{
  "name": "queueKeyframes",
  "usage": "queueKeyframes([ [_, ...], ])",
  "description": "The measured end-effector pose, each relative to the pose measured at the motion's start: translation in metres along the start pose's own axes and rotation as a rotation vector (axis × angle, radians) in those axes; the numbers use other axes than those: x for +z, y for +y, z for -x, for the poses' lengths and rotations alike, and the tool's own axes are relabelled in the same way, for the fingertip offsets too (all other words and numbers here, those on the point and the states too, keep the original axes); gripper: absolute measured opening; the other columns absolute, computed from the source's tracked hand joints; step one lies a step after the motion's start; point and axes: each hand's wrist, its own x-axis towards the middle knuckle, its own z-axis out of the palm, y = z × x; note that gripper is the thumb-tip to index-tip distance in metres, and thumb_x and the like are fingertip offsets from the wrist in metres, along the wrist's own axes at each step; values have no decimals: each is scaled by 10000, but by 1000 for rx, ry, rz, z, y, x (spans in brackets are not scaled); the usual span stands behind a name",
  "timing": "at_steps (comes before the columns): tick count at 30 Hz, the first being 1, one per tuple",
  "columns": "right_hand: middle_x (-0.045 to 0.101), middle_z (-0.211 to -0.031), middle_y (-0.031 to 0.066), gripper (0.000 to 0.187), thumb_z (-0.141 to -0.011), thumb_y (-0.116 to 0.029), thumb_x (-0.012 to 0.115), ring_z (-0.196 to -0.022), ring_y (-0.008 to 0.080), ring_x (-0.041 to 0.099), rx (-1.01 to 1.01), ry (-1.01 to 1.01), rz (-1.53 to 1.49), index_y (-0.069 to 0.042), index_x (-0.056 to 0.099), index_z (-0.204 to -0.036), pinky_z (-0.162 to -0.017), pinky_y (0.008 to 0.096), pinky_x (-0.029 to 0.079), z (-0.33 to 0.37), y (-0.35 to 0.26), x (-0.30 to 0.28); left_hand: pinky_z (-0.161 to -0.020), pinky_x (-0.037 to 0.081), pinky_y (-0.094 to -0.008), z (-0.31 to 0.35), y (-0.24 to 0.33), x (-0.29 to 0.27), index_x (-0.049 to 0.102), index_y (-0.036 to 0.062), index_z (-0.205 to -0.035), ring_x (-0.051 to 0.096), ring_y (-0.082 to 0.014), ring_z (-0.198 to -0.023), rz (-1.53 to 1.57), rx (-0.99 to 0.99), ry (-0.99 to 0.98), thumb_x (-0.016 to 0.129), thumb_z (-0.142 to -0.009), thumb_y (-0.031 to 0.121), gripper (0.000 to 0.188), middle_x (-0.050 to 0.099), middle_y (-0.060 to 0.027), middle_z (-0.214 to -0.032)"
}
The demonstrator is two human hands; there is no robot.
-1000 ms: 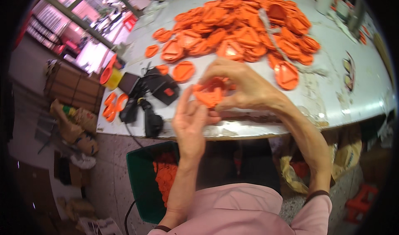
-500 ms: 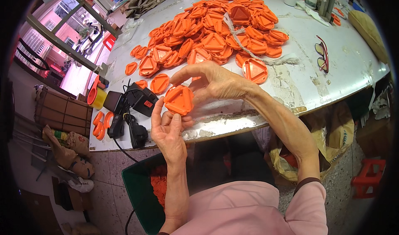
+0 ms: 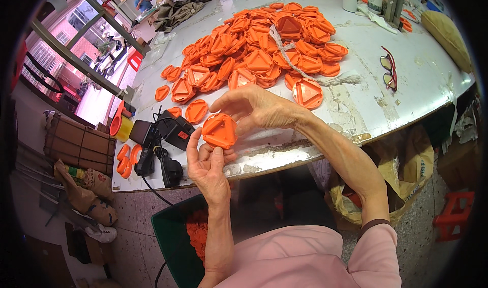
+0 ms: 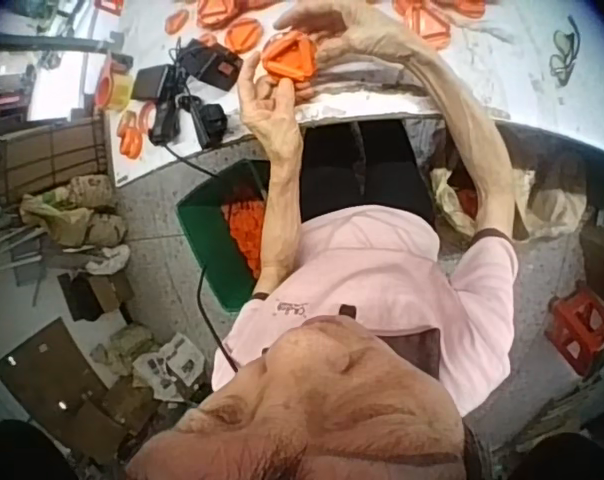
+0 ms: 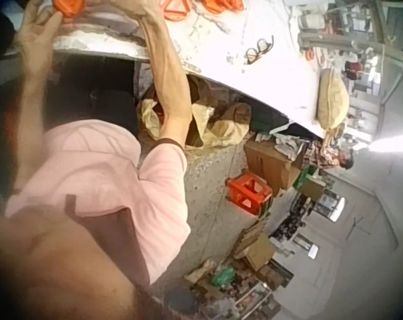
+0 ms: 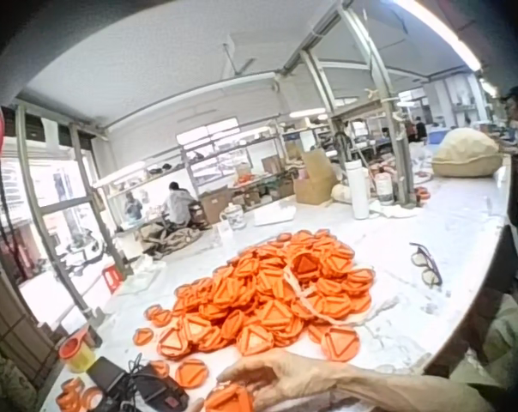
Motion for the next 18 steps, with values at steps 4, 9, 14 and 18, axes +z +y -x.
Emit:
queueKeyframes([
  [4, 598, -1156, 123, 558, -693, 8, 710, -1093, 199, 574, -1, 12, 29, 25, 528, -1220, -939, 314, 463, 1, 1, -1, -647, 563, -251, 0, -3, -1, 358, 2, -1329, 621, -118, -738, -10, 28, -15, 494, -884, -65, 470, 608, -103, -946],
  [9, 608, -1111, 113, 534, -691, 23, 681, -1054, 182, 588, -1, 9, 42, 36, 538, -1205, -923, 307, 472, 0, 4, -2, -693, 544, -260, 2, 3, 2, 335, -3, -1353, 614, -139, -780, -51, 8, -11, 471, -887, -68, 490, 592, -112, -951],
  [14, 617, -1078, 99, 529, -680, 34, 667, -1013, 173, 604, 14, 0, 7, 33, 548, -1195, -912, 301, 479, 0, 3, -1, -695, 543, -258, 2, 3, 3, 325, -1, -1363, 611, -136, -788, -49, 0, -14, 467, -889, -69, 499, 589, -111, -959],
  [18, 622, -1072, 95, 540, -663, 31, 684, -989, 169, 613, 35, 11, 35, 25, 555, -1187, -898, 300, 492, -1, 7, -2, -705, 539, -252, 3, 4, 2, 336, -3, -1357, 605, -130, -794, -62, -14, -36, 467, -888, -71, 492, 591, -116, -985],
])
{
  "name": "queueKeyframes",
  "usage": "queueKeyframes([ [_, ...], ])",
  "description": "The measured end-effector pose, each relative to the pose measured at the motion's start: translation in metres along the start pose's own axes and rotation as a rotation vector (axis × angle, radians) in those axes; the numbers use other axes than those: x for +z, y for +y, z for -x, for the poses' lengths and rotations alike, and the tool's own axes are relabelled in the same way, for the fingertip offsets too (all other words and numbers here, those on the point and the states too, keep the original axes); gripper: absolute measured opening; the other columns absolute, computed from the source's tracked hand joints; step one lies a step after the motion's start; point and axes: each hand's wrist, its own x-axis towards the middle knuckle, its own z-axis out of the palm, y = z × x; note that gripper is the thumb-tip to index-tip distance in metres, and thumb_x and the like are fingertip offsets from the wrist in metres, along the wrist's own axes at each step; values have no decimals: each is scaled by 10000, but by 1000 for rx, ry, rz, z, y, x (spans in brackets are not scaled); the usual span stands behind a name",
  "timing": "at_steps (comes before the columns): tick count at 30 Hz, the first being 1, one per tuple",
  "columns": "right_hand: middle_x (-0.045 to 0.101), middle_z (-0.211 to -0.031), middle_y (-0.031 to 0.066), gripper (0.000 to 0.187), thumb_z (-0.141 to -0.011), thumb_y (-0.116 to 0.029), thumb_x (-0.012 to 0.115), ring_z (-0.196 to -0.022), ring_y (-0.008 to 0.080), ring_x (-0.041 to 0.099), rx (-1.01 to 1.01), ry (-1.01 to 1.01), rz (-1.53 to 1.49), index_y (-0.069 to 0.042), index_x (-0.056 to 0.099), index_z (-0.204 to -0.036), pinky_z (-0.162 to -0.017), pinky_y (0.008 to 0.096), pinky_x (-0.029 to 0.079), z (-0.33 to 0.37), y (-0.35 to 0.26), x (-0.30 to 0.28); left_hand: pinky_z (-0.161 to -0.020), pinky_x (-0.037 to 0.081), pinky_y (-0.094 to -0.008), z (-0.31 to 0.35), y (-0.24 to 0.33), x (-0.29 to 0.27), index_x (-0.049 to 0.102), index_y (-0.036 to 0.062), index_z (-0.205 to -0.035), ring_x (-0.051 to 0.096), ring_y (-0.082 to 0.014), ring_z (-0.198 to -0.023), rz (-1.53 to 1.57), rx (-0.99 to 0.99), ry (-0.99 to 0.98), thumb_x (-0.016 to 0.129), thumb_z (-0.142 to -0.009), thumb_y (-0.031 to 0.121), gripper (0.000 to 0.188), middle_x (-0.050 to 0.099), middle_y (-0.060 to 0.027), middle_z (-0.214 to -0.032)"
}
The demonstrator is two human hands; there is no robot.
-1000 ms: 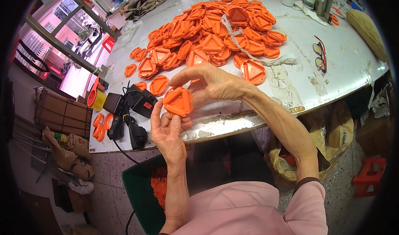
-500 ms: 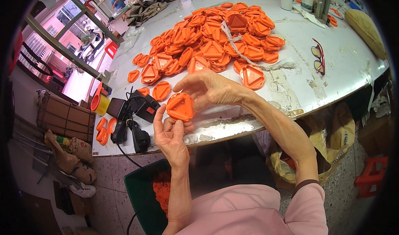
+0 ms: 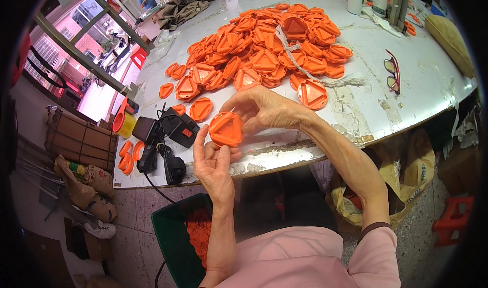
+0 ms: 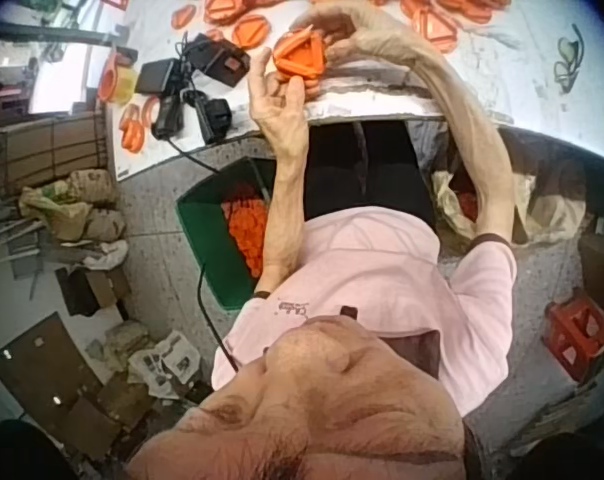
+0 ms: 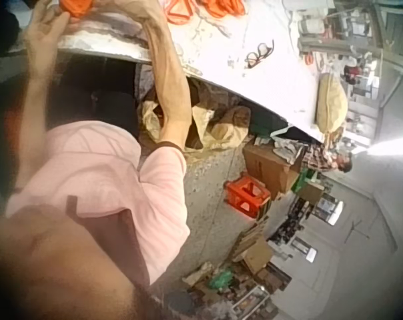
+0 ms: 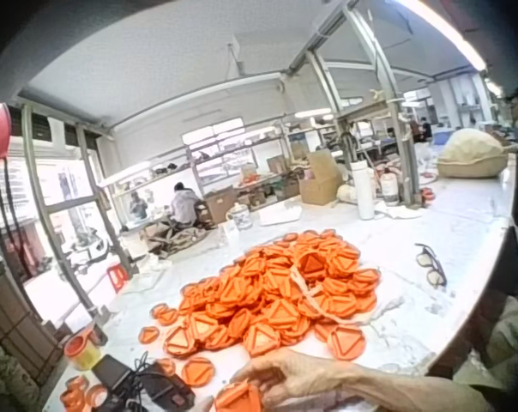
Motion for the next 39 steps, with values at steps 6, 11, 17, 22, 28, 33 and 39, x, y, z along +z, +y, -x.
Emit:
queueKeyframes([
  [6, 630, -1062, 94, 533, -665, 13, 700, -963, 157, 620, 45, 19, -1, 21, 561, -1179, -884, 297, 500, 1, 1, 0, -721, 534, -248, 0, 0, 0, 352, -19, -1345, 601, -127, -810, 24, -12, -11, 469, -885, -79, 479, 591, -122, -995],
  [11, 626, -1082, 76, 524, -696, 54, 714, -971, 131, 611, 56, -5, 48, 16, 548, -1191, -860, 260, 513, 0, 6, -4, -671, 549, -236, -1, -2, -1, 383, -17, -1324, 617, -112, -753, 46, 7, 7, 509, -879, -53, 463, 610, -105, -950],
  [17, 638, -1059, 84, 566, -680, 79, 714, -927, 117, 624, 124, -14, -101, 24, 532, -1214, -826, 246, 519, 2, -1, -3, -652, 560, -249, -5, -3, -5, 390, -31, -1311, 624, -121, -724, 125, -39, 15, 489, -891, -46, 432, 619, -107, -923],
  [22, 649, -1064, 110, 601, -678, 66, 735, -929, 131, 638, 107, -44, -130, 27, 513, -1234, -821, 251, 523, 3, -3, -5, -635, 574, -268, -7, -5, -8, 395, -40, -1301, 637, -139, -721, 207, -71, 11, 489, -898, -37, 414, 627, -115, -926],
  [28, 640, -1087, 117, 601, -682, 70, 734, -953, 138, 632, 123, -62, -192, 28, 510, -1238, -830, 256, 524, 4, -4, -4, -654, 562, -285, -6, -5, -10, 384, -65, -1308, 628, -161, -738, 160, -79, -8, 467, -905, -31, 413, 616, -146, -960],
  [33, 629, -1111, 108, 584, -678, 71, 739, -974, 140, 623, 95, -71, -146, 26, 527, -1220, -837, 268, 526, 5, -3, -5, -653, 560, -280, -5, -6, -6, 411, -71, -1288, 627, -154, -739, 177, -65, 12, 488, -912, -14, 389, 620, -143, -982],
  [39, 639, -1058, 73, 540, -668, 71, 746, -942, 126, 620, 81, -107, -100, 19, 565, -1174, -837, 270, 526, 5, -9, -2, -661, 561, -281, -6, -5, -6, 429, -76, -1273, 634, -158, -780, 129, -65, 19, 502, -915, 1, 373, 612, -161, -1074],
])
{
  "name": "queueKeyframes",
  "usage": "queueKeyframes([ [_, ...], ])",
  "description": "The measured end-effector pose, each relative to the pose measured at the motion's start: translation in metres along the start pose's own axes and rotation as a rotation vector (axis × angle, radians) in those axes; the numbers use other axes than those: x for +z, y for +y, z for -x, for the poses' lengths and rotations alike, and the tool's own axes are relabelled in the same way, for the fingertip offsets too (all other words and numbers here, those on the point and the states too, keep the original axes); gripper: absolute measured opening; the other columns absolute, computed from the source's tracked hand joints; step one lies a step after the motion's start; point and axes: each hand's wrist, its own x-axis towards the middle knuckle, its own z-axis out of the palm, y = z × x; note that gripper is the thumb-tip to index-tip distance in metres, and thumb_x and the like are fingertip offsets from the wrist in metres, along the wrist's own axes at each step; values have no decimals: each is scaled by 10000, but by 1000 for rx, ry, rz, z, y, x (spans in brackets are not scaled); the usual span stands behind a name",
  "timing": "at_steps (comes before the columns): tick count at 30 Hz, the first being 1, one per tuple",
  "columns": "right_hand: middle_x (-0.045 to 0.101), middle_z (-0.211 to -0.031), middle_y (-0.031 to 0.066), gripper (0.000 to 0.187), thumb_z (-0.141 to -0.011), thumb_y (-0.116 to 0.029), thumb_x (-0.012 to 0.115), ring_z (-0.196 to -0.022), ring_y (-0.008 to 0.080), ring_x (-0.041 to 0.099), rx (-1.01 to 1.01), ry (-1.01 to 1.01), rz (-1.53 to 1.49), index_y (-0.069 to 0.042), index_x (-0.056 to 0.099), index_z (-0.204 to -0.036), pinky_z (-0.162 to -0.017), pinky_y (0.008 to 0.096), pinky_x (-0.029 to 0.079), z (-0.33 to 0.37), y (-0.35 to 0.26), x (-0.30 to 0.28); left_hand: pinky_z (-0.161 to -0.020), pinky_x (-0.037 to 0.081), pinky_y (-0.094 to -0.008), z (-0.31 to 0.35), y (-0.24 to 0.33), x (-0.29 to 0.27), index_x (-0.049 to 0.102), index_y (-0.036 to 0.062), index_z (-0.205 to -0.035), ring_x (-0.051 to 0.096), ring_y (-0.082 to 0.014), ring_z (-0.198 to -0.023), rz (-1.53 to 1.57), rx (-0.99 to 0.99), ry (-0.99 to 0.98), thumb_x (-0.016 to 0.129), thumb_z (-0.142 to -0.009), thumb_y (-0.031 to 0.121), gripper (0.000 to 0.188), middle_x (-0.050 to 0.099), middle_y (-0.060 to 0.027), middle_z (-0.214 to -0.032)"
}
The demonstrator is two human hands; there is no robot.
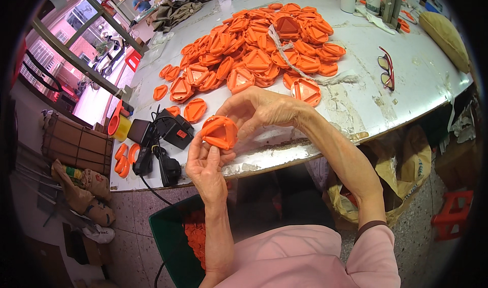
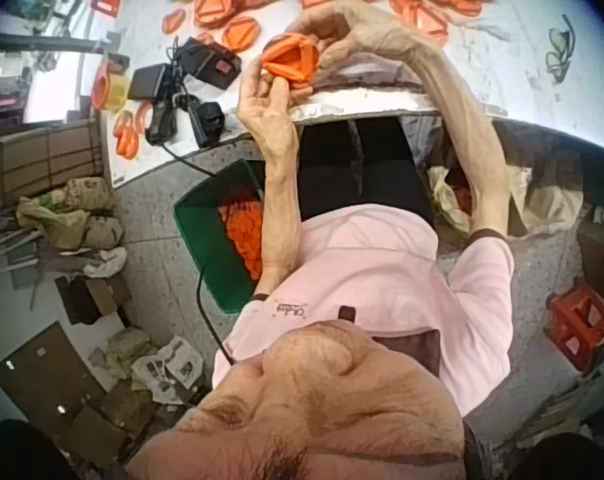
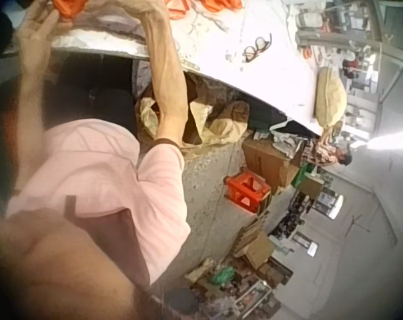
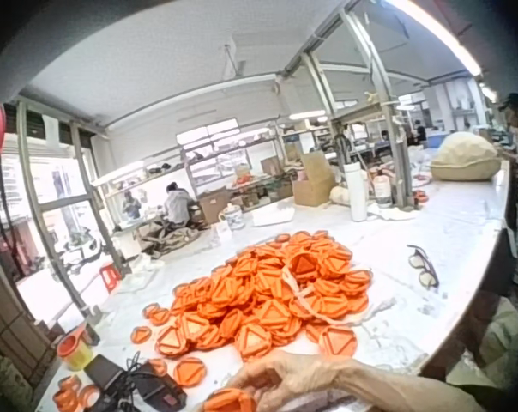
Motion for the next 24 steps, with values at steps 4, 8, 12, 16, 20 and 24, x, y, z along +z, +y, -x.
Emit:
queueKeyframes([
  [4, 645, -1024, 64, 496, -677, 73, 736, -905, 115, 620, 4, 15, -15, 24, 578, -1145, -812, 260, 527, 2, -2, 1, -661, 561, -279, 0, 0, 3, 437, -80, -1265, 635, -157, -785, 1, 7, 5, 509, -916, 8, 367, 609, -163, -1084],
  [8, 650, -998, 57, 464, -700, 61, 721, -872, 105, 622, -27, -13, 28, 21, 582, -1141, -783, 244, 524, 1, 2, -1, -656, 563, -278, 0, 0, 3, 438, -84, -1266, 637, -157, -786, 2, 9, 18, 517, -914, 11, 373, 609, -160, -1081],
  [12, 658, -959, 60, 438, -724, 37, 708, -842, 98, 626, 10, 24, 31, 22, 582, -1143, -762, 227, 518, 1, 2, -2, -653, 567, -285, 0, -2, -1, 427, -97, -1272, 641, -169, -763, 12, -6, 0, 512, -903, -13, 388, 618, -168, -1041],
  [16, 662, -982, 89, 441, -733, 40, 694, -857, 105, 635, 24, 62, -1, 31, 570, -1155, -758, 221, 521, -1, 5, -3, -651, 567, -288, 1, -3, -3, 416, -110, -1277, 641, -178, -738, 7, -3, 3, 501, -892, -37, 400, 623, -177, -1012],
  [20, 661, -1001, 101, 450, -732, 48, 685, -877, 112, 638, 24, 61, -14, 35, 562, -1165, -769, 224, 522, -1, 5, -3, -646, 567, -291, 1, -3, -3, 401, -120, -1286, 642, -184, -730, 15, -12, 5, 494, -885, -50, 417, 623, -187, -1014],
  [24, 661, -986, 94, 444, -742, 47, 674, -864, 111, 637, 28, 69, -26, 34, 557, -1170, -774, 233, 522, -1, 7, -4, -646, 567, -291, 2, -2, -3, 398, -122, -1290, 643, -186, -733, 27, -20, -2, 498, -883, -50, 425, 623, -191, -1025],
])
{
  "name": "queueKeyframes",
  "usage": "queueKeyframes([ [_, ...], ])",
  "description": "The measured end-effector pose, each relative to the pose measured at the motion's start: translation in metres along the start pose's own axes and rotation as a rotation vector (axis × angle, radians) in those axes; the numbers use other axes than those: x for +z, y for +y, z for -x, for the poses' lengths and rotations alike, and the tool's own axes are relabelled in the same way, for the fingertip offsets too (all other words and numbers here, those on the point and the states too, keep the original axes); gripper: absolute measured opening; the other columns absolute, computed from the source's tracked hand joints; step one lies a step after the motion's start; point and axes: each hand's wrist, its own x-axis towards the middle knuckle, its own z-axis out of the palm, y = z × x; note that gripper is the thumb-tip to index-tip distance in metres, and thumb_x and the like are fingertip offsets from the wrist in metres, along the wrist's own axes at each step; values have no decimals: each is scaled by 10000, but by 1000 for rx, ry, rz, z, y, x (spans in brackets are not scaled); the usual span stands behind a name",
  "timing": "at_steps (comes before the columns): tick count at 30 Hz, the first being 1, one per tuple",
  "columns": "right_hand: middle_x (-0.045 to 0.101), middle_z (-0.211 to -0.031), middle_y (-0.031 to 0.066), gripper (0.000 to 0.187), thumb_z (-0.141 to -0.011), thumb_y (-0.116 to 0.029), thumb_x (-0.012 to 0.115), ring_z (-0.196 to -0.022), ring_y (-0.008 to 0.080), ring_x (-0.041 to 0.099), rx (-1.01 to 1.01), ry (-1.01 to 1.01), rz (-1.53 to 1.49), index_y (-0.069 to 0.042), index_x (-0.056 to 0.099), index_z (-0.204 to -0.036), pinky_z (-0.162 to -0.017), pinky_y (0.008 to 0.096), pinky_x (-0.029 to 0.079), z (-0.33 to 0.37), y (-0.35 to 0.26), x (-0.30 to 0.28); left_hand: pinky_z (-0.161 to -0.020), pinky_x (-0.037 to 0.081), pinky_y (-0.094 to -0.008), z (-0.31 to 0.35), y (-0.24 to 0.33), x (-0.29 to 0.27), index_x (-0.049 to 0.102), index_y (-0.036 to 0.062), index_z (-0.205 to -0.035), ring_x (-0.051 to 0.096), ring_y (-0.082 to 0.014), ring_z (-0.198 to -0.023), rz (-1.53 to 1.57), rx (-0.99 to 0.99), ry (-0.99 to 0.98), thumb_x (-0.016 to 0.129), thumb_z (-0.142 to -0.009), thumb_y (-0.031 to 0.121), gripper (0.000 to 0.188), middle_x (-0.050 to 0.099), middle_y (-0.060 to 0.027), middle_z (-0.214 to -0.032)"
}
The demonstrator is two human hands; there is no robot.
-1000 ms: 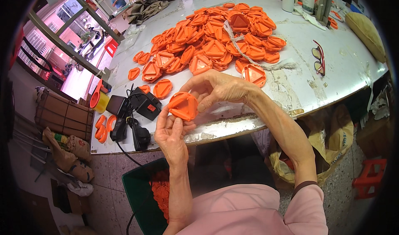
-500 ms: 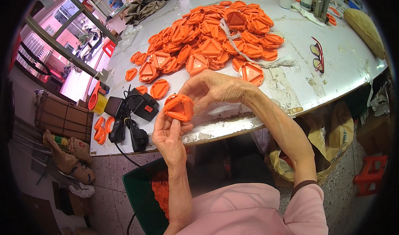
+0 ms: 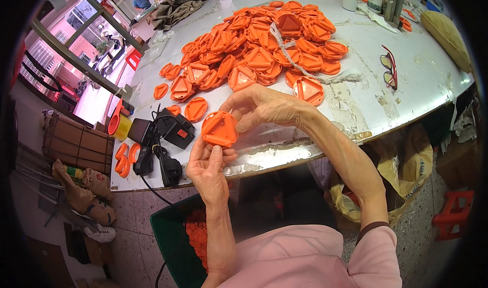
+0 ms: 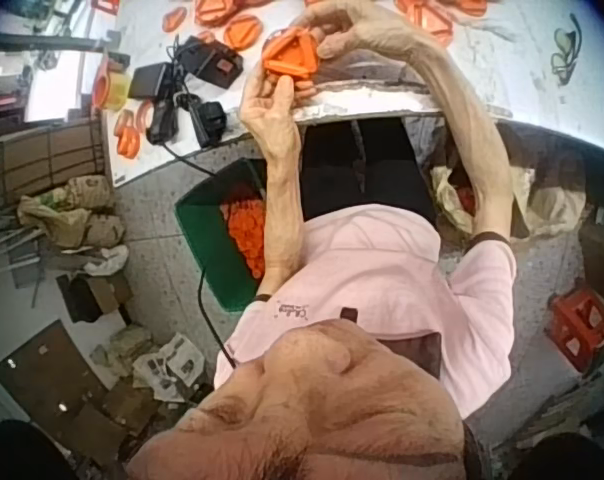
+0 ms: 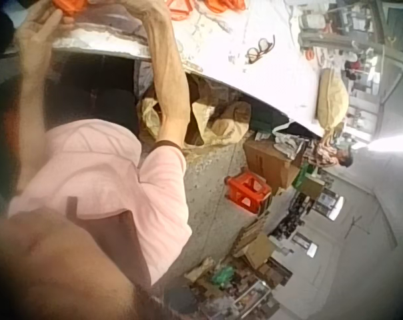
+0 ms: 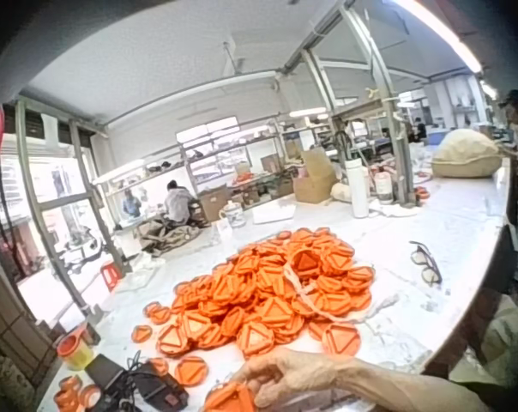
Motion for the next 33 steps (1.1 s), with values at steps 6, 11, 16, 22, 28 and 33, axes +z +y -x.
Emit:
queueKeyframes([
  [6, 654, -920, 61, 422, -773, 2, 668, -790, 89, 612, -14, 19, 2, 21, 550, -1178, -714, 222, 514, 0, 2, -1, -646, 566, -288, 0, 0, 1, 401, -121, -1289, 643, -183, -733, 3, 0, 15, 521, -875, -43, 438, 624, -190, -1025],
  [11, 642, -859, 44, 414, -782, -27, 673, -748, 86, 597, -7, 31, -7, 19, 550, -1175, -681, 218, 508, -3, 6, -3, -636, 568, -270, 1, 1, 2, 413, -104, -1285, 642, -158, -720, 10, 13, 11, 560, -859, -48, 454, 636, -164, -982],
  [16, 635, -833, 41, 390, -794, -26, 661, -728, 87, 596, -2, 54, 3, 20, 553, -1165, -672, 220, 509, -4, 8, -3, -661, 565, -280, 1, 2, 1, 369, -120, -1310, 639, -175, -749, 26, 9, -17, 576, -836, -75, 519, 624, -192, -991],
  [22, 641, -853, 38, 395, -791, -18, 658, -754, 82, 597, 7, 24, -39, 17, 554, -1170, -674, 220, 507, -2, 5, -3, -671, 564, -278, 1, 2, 2, 369, -119, -1311, 639, -173, -763, 48, 13, -20, 587, -828, -84, 531, 623, -189, -994],
  [28, 662, -930, 53, 384, -789, 2, 646, -831, 96, 619, 27, 63, -50, 10, 564, -1164, -725, 235, 524, -2, 5, 2, -679, 564, -278, 2, 1, 1, 384, -110, -1306, 637, -171, -766, 17, 18, -24, 574, -837, -82, 507, 614, -183, -1019],
  [33, 663, -946, 59, 382, -783, -2, 652, -852, 101, 623, 11, 61, -24, 4, 571, -1157, -743, 243, 528, 2, 0, 3, -649, 574, -261, 1, 0, 5, 454, -100, -1248, 642, -148, -735, 41, 26, -7, 579, -838, -64, 430, 628, -148, -981],
])
